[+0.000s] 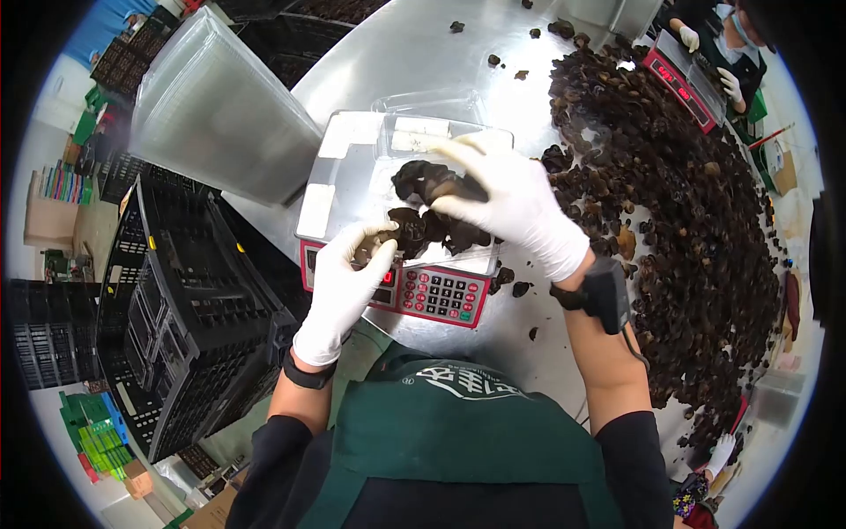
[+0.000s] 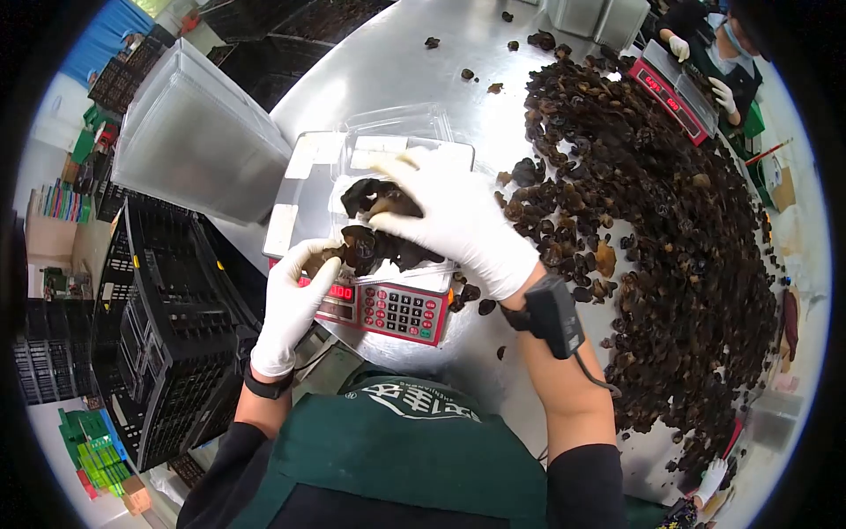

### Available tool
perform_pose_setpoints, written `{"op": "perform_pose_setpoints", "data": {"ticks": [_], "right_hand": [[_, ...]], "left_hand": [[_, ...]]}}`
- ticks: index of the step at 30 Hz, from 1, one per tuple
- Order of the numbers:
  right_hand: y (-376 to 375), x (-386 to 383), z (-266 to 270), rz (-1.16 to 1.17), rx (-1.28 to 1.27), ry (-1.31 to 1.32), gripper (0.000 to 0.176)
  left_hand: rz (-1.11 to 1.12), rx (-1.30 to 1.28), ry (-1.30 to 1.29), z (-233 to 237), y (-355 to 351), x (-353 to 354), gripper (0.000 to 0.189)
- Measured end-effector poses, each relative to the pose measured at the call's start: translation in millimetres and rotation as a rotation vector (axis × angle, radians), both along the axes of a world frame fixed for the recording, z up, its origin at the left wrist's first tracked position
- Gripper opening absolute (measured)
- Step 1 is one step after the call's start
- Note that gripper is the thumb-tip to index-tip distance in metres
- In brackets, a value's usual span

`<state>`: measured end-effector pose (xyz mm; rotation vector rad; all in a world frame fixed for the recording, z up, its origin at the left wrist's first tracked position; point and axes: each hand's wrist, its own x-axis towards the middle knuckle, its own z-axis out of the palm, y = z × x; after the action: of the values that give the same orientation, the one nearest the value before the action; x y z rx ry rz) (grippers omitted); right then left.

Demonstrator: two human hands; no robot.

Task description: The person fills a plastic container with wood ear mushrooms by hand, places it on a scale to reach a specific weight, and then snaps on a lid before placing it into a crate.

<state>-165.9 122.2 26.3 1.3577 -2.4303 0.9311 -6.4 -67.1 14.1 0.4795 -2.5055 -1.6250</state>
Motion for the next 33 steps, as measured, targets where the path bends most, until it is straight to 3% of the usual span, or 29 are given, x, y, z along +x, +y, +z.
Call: {"op": "perform_pose_setpoints", "data": {"ticks": [5, 9, 12, 14, 16, 18, 19, 20, 22, 26, 28, 30, 32, 33], "right_hand": [[17, -7, -7, -0.003, 0.294, -0.116, 0.058], [38, 1, 5, -0.101, -0.181, -0.287, 0.044], [63, 32, 7, -0.272, -0.350, -0.584, 0.035], [75, 66, 0, -0.153, -0.309, -0.678, 0.034], [83, 104, -4, -0.047, -0.233, -1.008, 0.033], [86, 136, -17, -0.137, -0.184, -0.980, 0.032], [86, 152, -24, -0.290, -0.220, -1.048, 0.027], [96, 162, -37, -0.368, -0.278, -1.210, 0.020], [118, 176, -39, -0.526, -0.447, -1.430, 0.015], [200, 212, -54, -0.774, -0.288, -1.245, 0.017], [252, 236, -46, -0.879, 0.013, -1.253, 0.019], [323, 278, -72, -0.892, 0.144, -1.269, 0.027], [338, 293, -46, -1.018, 0.447, -1.127, 0.034], [356, 304, -60, -1.052, 0.488, -0.891, 0.035]], "left_hand": [[-0.002, -0.002, 0.028, 2, 1, 1, 0.023], [0.041, 0.051, 0.056, 10, 7, 7, 0.026], [-0.136, -0.127, 0.173, 15, 18, 11, 0.026], [-0.330, -0.287, 0.304, 9, 32, 10, 0.023], [-0.539, -0.369, 0.420, 0, 53, 5, 0.027], [-0.765, -0.406, 0.361, -11, 73, 2, 0.030], [-0.888, -0.416, 0.305, -19, 83, 2, 0.039], [-0.933, -0.332, 0.232, -23, 94, 3, 0.049], [-0.974, -0.300, 0.311, -24, 105, 6, 0.050], [-0.960, -0.349, 0.418, -20, 90, 4, 0.052], [-0.891, -0.308, 0.367, -8, 73, 1, 0.043], [-0.769, -0.256, 0.405, -8, 53, -7, 0.036], [-0.567, -0.345, 0.440, 6, 30, -17, 0.031], [-0.448, -0.223, 0.361, 9, 22, -22, 0.031]]}}
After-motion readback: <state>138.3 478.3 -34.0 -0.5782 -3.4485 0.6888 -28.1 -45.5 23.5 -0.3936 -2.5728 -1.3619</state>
